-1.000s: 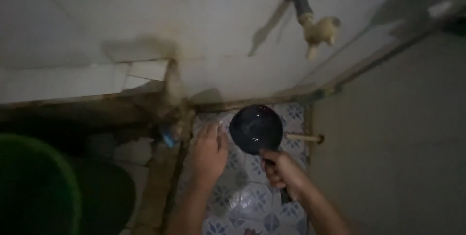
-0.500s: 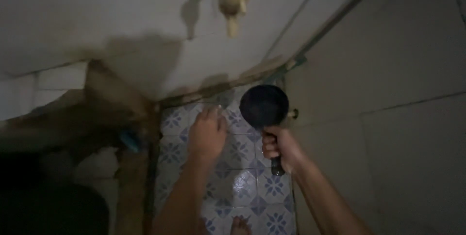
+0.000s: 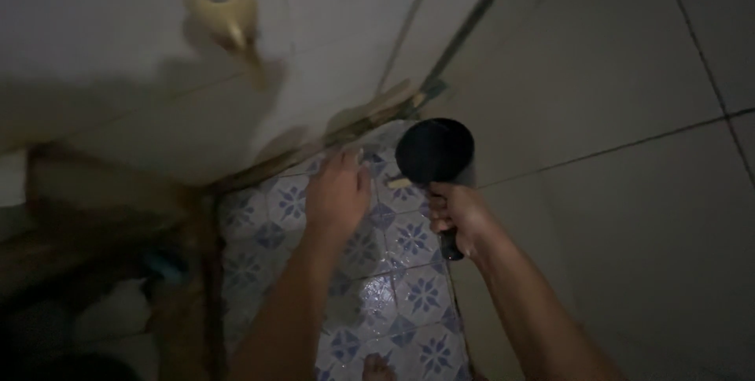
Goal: The person is cleaning the bathroom floor and scrubbing the rim of a squat toilet using water and a cleaning agent.
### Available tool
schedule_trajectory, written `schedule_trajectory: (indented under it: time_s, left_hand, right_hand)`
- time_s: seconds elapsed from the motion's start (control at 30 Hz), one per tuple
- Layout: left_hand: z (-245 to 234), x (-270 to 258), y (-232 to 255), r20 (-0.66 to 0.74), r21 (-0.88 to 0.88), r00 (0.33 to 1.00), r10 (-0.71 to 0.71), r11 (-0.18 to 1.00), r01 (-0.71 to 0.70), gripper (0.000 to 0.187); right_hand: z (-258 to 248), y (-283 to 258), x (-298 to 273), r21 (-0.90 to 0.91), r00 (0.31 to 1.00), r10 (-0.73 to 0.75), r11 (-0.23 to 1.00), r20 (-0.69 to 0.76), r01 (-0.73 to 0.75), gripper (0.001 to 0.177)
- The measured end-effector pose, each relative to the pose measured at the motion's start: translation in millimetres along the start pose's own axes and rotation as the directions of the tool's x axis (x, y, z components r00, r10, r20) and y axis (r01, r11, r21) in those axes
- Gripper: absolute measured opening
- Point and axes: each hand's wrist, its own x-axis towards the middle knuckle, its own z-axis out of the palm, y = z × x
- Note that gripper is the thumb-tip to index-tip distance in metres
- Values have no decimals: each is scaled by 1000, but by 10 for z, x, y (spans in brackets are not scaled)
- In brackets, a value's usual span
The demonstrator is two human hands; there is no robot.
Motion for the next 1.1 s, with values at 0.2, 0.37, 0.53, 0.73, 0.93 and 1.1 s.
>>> schedule_trajectory:
  time_s: [0.2, 0.37, 0.53, 0.73, 0.93, 1.1]
  left_hand:
    - [50, 292, 394, -72, -74, 984, 162, 983, -167, 43]
    - [154, 457, 562, 23, 14, 984, 178, 984, -178, 42]
    - [218, 537, 611, -92, 17, 948, 304, 953, -303, 41]
    - [207, 488, 496, -19, 70, 985, 171, 983, -169, 43]
    - [43, 446, 230, -181, 76, 935, 304, 953, -295, 35]
    - [-148, 349, 56, -82, 92, 977, 199, 977, -192, 38]
  right_hand:
    - [-388, -37, 96, -201, 983, -144, 972, -115, 119, 26]
    - [-487, -193, 16, -155, 965, -181, 976, -192, 152, 23]
    - [-1134, 72, 618, -88, 947, -295, 954, -127, 286, 22]
    - [-432, -516, -182, -485, 872, -371, 854, -319, 186, 35]
    - [-203, -466, -252, -742, 803, -514, 656, -304, 139, 41]
    - [100, -355, -255, -916, 660, -740, 168, 127, 364, 37]
